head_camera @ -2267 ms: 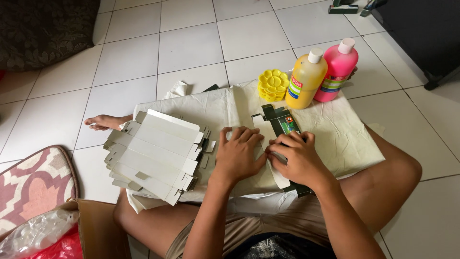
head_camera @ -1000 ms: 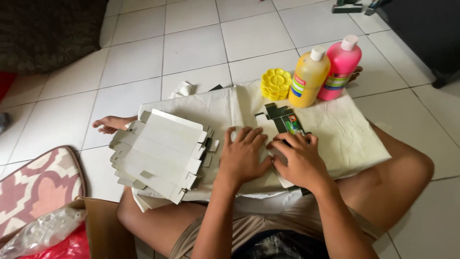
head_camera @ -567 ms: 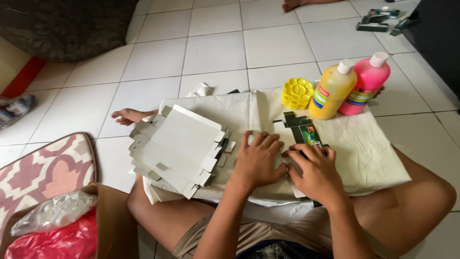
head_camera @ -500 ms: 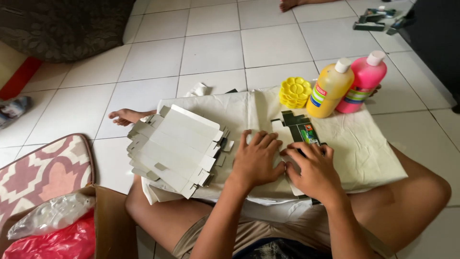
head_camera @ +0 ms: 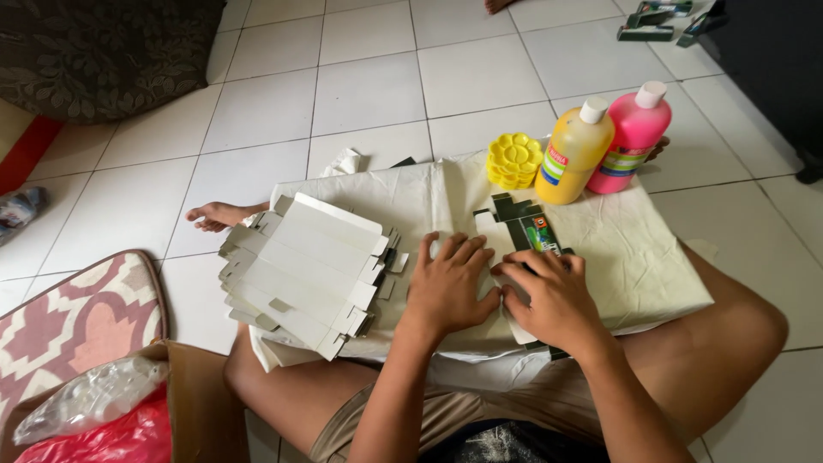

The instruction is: The person sits on the floor and folds flat cardboard pieces into small rectangular boxes. They fold the side flaps and tuck the tabs to form the box shape, repeating the process for several units.

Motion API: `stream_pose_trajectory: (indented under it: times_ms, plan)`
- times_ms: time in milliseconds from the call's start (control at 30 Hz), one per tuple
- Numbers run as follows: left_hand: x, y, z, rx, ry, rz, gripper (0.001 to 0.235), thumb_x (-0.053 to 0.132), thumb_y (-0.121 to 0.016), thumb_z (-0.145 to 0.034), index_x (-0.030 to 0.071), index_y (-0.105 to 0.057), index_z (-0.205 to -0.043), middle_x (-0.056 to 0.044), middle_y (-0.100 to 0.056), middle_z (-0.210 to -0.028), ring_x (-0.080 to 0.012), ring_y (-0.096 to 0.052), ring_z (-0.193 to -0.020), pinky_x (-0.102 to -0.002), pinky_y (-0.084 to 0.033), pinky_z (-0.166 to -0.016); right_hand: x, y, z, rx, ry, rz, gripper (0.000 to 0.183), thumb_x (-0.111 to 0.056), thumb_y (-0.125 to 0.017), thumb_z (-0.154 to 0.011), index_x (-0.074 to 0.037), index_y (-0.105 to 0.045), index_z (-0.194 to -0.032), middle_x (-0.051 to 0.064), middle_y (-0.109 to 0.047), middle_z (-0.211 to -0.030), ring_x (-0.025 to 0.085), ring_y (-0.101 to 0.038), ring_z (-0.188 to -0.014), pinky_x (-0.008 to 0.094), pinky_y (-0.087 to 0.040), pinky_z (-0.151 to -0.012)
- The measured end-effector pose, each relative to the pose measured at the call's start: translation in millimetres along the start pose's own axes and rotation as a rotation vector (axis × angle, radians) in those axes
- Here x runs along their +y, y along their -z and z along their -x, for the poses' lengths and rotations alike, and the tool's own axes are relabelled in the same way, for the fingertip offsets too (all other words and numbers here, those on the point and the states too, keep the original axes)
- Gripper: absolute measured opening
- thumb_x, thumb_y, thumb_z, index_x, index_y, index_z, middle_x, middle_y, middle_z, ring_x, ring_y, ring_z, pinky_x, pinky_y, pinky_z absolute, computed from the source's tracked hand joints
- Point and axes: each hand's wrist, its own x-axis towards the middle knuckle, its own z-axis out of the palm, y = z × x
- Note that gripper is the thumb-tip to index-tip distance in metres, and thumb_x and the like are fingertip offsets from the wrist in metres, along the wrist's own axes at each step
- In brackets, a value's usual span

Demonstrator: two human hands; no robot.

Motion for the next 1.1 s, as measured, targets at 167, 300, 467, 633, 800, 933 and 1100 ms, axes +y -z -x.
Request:
stream_pose_trajectory:
  times_ms: [167, 300, 467, 633, 800, 933, 1100]
  plan:
    - [1.5, 5.1, -1.0, -0.039, 0.004, -0.006, 0.064, 0.057, -0.046, -0.088, 0.018, -0.061, -0.135, -0.004, -0.060, -0.143, -0.0221, -0.045, -0.140, -0.054, -0.017, -0.120, -1.0, 8.9, -3.5, -0.052, 0.009, -0.044, 0.025, -0.035, -0.062, -0.091, -0.027, -0.074, -0.111, -0.006, -0.067, -0.115, 0.022, -0.065, -0.104, 0.045, -0.043, -0.089]
    - [2.0, 6.8, -1.7, -0.069, 0.011, -0.020, 0.068, 0.057, -0.044, -0.089, 0.018, -0.054, -0.144, -0.003, -0.057, -0.145, -0.0211, -0.042, -0.142, -0.053, -0.015, -0.120, 0.4, 5.1, -3.6, -0.047, 0.026, -0.004, 0.028, -0.035, -0.062, -0.090, -0.027, -0.071, -0.115, -0.005, -0.065, -0.121, 0.024, -0.064, -0.104, 0.042, -0.044, -0.081]
    - [3.6, 13.0, -1.9, -0.103, 0.011, -0.040, 0.071, 0.057, -0.042, -0.089, 0.016, -0.053, -0.145, -0.005, -0.053, -0.151, -0.0217, -0.038, -0.145, -0.053, -0.013, -0.121, -2.0, 9.2, -10.8, -0.078, 0.021, 0.041, 0.032, -0.036, -0.062, -0.088, -0.026, -0.069, -0.118, -0.004, -0.063, -0.122, 0.026, -0.063, -0.104, 0.043, -0.043, -0.079]
    - [5.5, 17.0, -1.1, -0.124, 0.028, -0.023, 0.071, 0.055, -0.043, -0.089, 0.014, -0.052, -0.147, -0.005, -0.054, -0.152, -0.0215, -0.038, -0.146, -0.052, -0.012, -0.121, 2.1, 3.9, -23.0, -0.101, 0.047, 0.113, 0.024, -0.035, -0.060, -0.089, -0.021, -0.068, -0.107, -0.002, -0.062, -0.117, 0.028, -0.061, -0.104, 0.043, -0.044, -0.078]
    - [1.7, 9.3, -1.1, -0.063, 0.006, -0.020, 0.077, 0.051, -0.049, -0.088, 0.011, -0.040, -0.153, -0.009, -0.059, -0.147, -0.0238, -0.043, -0.143, -0.054, -0.014, -0.119, 15.5, -11.0, -34.3, -0.105, 0.087, 0.157, 0.023, -0.037, -0.062, -0.088, -0.023, -0.066, -0.105, -0.002, -0.060, -0.112, 0.029, -0.060, -0.102, 0.044, -0.045, -0.078]
    - [0.3, 6.6, -2.1, -0.104, 0.032, -0.013, 0.079, 0.056, -0.043, -0.088, 0.010, -0.039, -0.152, -0.008, -0.058, -0.148, -0.0223, -0.042, -0.144, -0.054, -0.013, -0.120, 12.3, -8.9, -36.3, -0.130, 0.080, 0.057, 0.022, -0.035, -0.063, -0.088, -0.020, -0.067, -0.104, 0.001, -0.060, -0.111, 0.031, -0.060, -0.102, 0.043, -0.051, -0.079]
    - [3.2, 15.4, -6.4, -0.239, 0.043, -0.048, 0.098, 0.069, -0.041, -0.084, 0.009, -0.027, -0.159, -0.007, -0.049, -0.157, -0.0210, -0.034, -0.149, -0.052, -0.009, -0.122, 9.4, 1.2, -41.7, -0.242, -0.009, 0.004, 0.027, -0.036, -0.061, -0.091, -0.021, -0.068, -0.112, 0.001, -0.059, -0.116, 0.031, -0.059, -0.113, 0.046, -0.057, -0.086]
